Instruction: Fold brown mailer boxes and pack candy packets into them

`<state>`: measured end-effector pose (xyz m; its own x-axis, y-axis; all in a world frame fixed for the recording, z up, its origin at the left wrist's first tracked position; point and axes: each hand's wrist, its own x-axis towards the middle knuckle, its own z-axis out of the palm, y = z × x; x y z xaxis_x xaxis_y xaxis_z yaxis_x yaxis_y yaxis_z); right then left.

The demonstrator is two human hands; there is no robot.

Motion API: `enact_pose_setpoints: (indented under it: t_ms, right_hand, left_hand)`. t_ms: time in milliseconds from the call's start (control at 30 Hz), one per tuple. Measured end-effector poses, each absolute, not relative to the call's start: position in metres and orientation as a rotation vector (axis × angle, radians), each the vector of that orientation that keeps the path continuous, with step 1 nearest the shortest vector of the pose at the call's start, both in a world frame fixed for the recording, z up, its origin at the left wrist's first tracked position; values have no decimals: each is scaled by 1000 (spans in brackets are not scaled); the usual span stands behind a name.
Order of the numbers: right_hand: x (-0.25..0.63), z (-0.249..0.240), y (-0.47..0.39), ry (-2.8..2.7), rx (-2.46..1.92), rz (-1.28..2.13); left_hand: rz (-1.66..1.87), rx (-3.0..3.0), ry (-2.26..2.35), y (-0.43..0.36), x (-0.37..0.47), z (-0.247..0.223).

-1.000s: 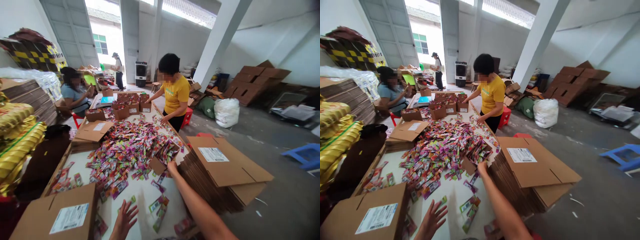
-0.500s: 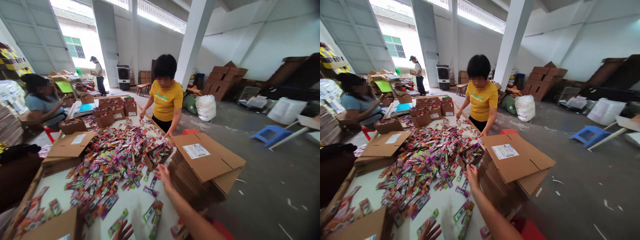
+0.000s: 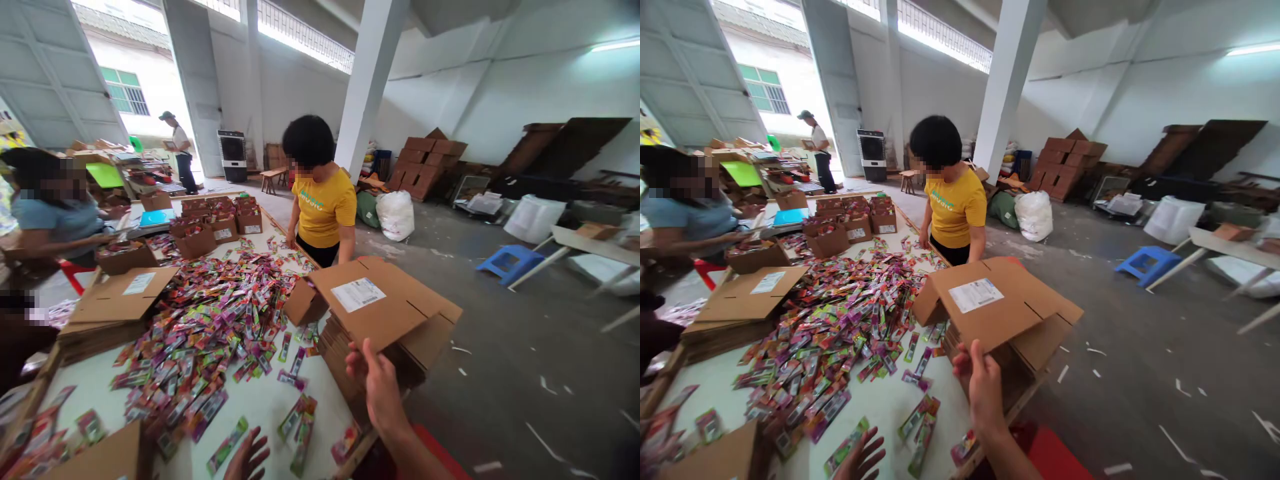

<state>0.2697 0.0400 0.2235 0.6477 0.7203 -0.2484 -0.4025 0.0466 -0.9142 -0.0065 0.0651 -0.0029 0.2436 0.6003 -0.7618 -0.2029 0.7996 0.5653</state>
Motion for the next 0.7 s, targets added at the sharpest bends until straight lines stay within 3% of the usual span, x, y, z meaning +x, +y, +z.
enact_pose_setpoints:
  t_ms: [133, 333, 433, 567, 700]
  right_hand:
    - [250, 213, 25, -868, -1407, 1062]
    - [251, 218, 47, -1343, -1333, 1026]
    - [243, 215, 71, -1433, -1317, 944]
    - [221, 191, 98, -1167, -1279, 889]
    - [208, 137, 99, -1017, -1341, 989]
  left_hand:
    - [918, 763, 1345, 78, -31, 36]
    - [1595, 1111, 1679, 92, -71, 153]
    - [1639, 1413, 1767, 93, -86, 198]
    - [1459, 1148, 1398, 85, -93, 211]
    - [1556, 752, 1252, 66, -83, 180]
